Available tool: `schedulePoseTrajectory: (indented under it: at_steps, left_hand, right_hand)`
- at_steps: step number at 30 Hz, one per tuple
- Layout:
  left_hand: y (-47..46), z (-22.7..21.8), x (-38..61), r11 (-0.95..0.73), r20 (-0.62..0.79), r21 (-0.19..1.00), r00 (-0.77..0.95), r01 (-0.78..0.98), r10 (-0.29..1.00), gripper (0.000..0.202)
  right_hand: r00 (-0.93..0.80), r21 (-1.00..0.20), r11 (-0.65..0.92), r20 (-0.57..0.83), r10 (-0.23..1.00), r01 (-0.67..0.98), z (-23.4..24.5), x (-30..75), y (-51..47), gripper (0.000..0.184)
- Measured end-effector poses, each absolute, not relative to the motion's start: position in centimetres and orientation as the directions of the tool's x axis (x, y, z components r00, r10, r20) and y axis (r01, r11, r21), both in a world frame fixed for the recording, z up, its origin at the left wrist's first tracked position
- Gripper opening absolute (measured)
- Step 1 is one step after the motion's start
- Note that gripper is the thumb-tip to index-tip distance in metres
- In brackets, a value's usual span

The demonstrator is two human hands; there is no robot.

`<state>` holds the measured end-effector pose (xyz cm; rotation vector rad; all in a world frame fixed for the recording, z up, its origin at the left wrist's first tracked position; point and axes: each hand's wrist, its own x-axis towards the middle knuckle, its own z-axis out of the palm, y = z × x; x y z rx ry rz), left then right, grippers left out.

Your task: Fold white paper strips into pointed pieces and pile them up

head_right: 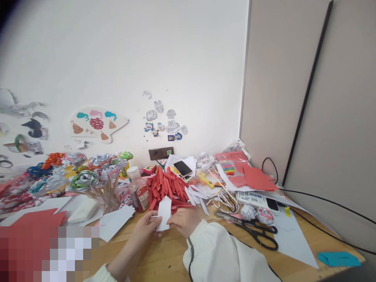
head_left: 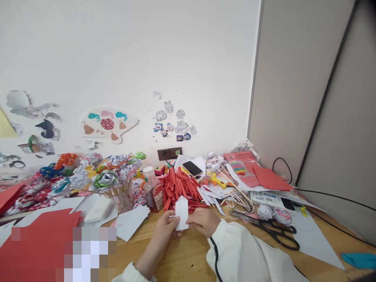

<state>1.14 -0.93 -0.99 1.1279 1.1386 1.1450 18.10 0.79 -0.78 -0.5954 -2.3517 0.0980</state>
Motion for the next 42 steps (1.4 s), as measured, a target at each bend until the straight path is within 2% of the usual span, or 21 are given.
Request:
schedulePoseTrajectory:
  at_steps: [4,7,10,14,17,23,28,35,42]
  left_hand:
    - [-1.2,-0.5,1.3,0.106,-0.100,0.992,0.085,-0.067,0.991,0.031]
    - [-1.3,-0.4,1.3,0.111,-0.105,0.992,0.089,-0.064,0.990,0.030]
    - [-1.3,-0.6,1.4,0.098,-0.093,0.994,0.087,-0.051,0.992,0.028]
    - [-1.3,-0.8,1.6,0.080,-0.075,0.996,0.098,-0.045,0.992,0.026]
    - [-1.3,-0.8,1.8,0.093,-0.088,0.995,0.107,-0.039,0.990,0.027]
    - [-1.4,-0.9,2.2,0.120,-0.109,0.990,0.147,-0.070,0.983,0.030]
    - [-1.4,-1.2,2.4,0.060,-0.046,0.996,0.189,-0.066,0.981,0.035]
    - [-1.1,-1.4,2.3,0.021,-0.021,1.000,0.181,0.002,0.983,0.037]
    - [-1.2,-1.2,2.6,-0.007,0.010,1.000,0.188,-0.016,0.982,0.034]
  right_hand:
    - [-0.660,-0.220,0.897,0.615,0.432,0.383,-0.6,18.1,0.8,0.022]
    - [-0.654,-0.278,0.891,0.607,0.452,0.358,-0.7,18.1,1.0,0.019]
    - [-0.579,-0.428,0.821,0.582,0.571,0.379,-1.1,17.9,1.2,0.011]
    - [-0.417,-0.699,0.610,0.460,0.784,0.375,-2.2,17.3,1.4,0.005]
    - [-0.343,-0.807,0.482,0.371,0.863,0.341,-2.8,16.7,1.5,0.004]
    - [-0.286,-0.808,0.480,0.397,0.872,0.343,-2.4,16.2,1.0,0.006]
    - [-0.286,-0.812,0.484,0.402,0.869,0.327,-2.1,16.1,0.7,0.009]
    - [-0.296,-0.868,0.432,0.358,0.886,0.245,-3.1,16.3,1.2,0.018]
    - [-0.312,-0.903,0.379,0.308,0.899,0.200,-3.4,16.2,1.3,0.021]
